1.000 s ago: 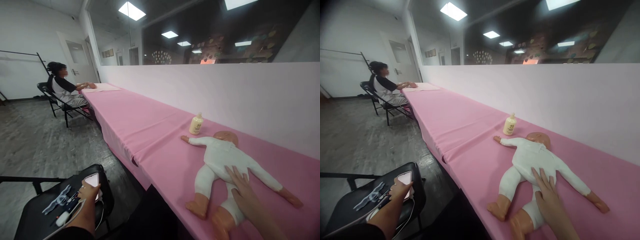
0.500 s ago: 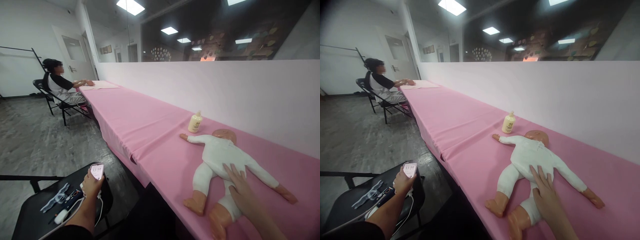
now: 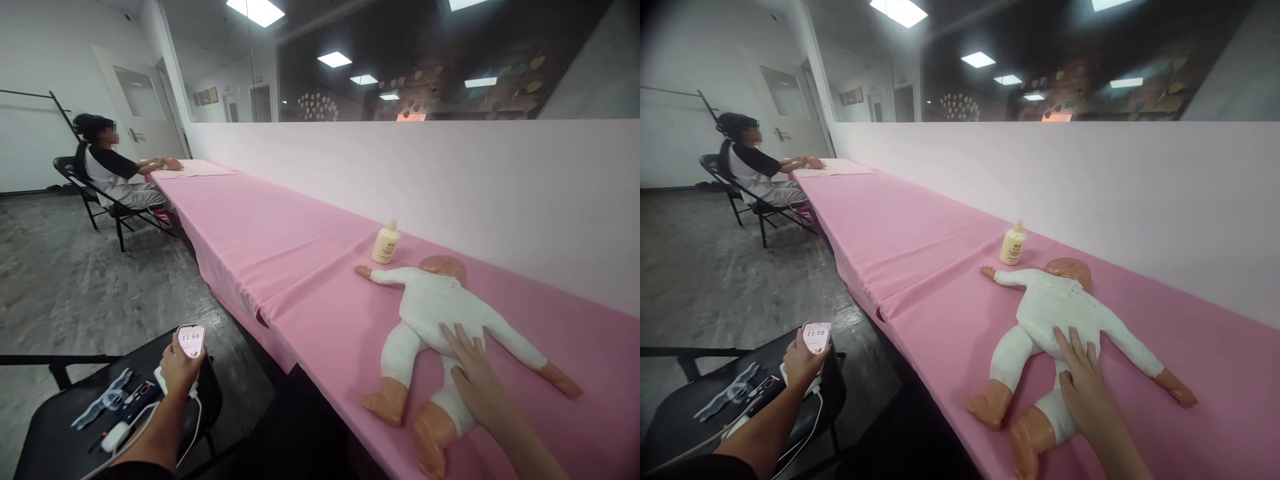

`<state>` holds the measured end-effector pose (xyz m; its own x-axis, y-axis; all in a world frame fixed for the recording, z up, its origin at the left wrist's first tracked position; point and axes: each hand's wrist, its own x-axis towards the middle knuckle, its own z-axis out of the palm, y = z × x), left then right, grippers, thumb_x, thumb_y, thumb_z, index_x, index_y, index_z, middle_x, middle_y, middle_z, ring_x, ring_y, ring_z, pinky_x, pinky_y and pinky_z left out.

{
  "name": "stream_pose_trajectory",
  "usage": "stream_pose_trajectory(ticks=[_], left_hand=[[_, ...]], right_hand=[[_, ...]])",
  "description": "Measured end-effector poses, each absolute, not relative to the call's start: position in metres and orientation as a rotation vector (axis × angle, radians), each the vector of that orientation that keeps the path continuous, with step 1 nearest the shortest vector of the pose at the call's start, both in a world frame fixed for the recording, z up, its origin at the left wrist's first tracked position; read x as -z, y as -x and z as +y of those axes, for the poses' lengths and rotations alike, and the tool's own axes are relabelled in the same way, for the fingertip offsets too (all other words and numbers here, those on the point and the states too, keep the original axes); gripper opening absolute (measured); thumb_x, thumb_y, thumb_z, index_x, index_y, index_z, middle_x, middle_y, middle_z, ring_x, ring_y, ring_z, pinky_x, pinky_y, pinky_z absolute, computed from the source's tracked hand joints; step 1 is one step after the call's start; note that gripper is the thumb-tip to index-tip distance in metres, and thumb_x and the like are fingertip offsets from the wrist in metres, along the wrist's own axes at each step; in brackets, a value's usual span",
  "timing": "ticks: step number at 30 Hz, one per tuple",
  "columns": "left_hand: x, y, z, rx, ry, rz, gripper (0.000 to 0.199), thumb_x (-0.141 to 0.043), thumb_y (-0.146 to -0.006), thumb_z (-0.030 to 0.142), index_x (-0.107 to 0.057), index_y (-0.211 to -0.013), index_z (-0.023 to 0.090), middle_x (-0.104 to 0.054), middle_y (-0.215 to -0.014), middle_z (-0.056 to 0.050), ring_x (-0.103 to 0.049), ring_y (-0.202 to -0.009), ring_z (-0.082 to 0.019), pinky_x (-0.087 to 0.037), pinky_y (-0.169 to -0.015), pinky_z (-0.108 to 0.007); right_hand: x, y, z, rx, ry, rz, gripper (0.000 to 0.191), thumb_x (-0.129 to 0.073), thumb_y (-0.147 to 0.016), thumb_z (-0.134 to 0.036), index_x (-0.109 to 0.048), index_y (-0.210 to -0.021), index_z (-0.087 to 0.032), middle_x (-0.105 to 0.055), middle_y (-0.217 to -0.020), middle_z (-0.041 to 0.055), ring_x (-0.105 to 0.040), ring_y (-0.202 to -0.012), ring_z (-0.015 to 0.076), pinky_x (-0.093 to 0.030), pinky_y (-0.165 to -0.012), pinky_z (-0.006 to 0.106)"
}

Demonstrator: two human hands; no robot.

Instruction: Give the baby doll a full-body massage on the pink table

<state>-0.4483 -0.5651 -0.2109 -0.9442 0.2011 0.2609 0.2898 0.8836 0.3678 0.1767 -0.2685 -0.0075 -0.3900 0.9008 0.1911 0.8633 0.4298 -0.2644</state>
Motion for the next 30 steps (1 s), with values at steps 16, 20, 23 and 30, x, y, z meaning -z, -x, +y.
stream_pose_trajectory(ticks=[16, 20, 23, 30], left_hand=[[0.217, 0.390, -0.489, 0.713, 1.071, -2.686, 0.098, -0.064, -0.076, 0.046, -0.020, -0.153, 0.003, -0.040, -0.144, -0.026, -0.044, -0.128, -0.042, -0.039, -0.103, -0.048], [0.217, 0.374, -0.475, 0.767, 1.144, -2.667, 0.095, -0.063, -0.077, 0.043, -0.020, -0.152, 0.003, -0.038, -0.144, -0.027, -0.041, -0.129, -0.042, -0.037, -0.104, -0.049], [0.218, 0.366, -0.472, 0.801, 1.154, -2.661, 0.094, -0.063, -0.077, 0.044, -0.019, -0.153, 0.010, -0.038, -0.145, -0.023, -0.041, -0.129, -0.041, -0.037, -0.104, -0.049], [0.215, 0.358, -0.478, 0.788, 1.174, -2.720, 0.093, -0.065, -0.076, 0.039, -0.021, -0.151, 0.006, -0.038, -0.143, -0.025, -0.041, -0.126, -0.040, -0.036, -0.103, -0.046]], right_hand=[[-0.008, -0.166, -0.287, -0.187, 1.545, -2.365, 0.069, -0.031, -0.091, -0.019, -0.022, -0.158, -0.031, -0.007, -0.166, -0.0034, -0.003, -0.151, 0.0343, -0.033, -0.117, 0.059], [-0.013, -0.163, -0.294, -0.188, 1.529, -2.355, 0.067, -0.028, -0.092, -0.017, -0.023, -0.158, -0.031, -0.011, -0.166, -0.0018, -0.005, -0.151, 0.0325, -0.031, -0.119, 0.056], [-0.017, -0.161, -0.297, -0.190, 1.530, -2.339, 0.067, -0.027, -0.093, -0.015, -0.023, -0.157, -0.034, -0.013, -0.166, -0.0026, -0.006, -0.151, 0.0325, -0.031, -0.119, 0.056], [-0.014, -0.163, -0.291, -0.173, 1.540, -2.361, 0.069, -0.031, -0.091, -0.014, -0.023, -0.157, -0.032, -0.012, -0.166, -0.0013, -0.003, -0.152, 0.0329, -0.030, -0.119, 0.057]])
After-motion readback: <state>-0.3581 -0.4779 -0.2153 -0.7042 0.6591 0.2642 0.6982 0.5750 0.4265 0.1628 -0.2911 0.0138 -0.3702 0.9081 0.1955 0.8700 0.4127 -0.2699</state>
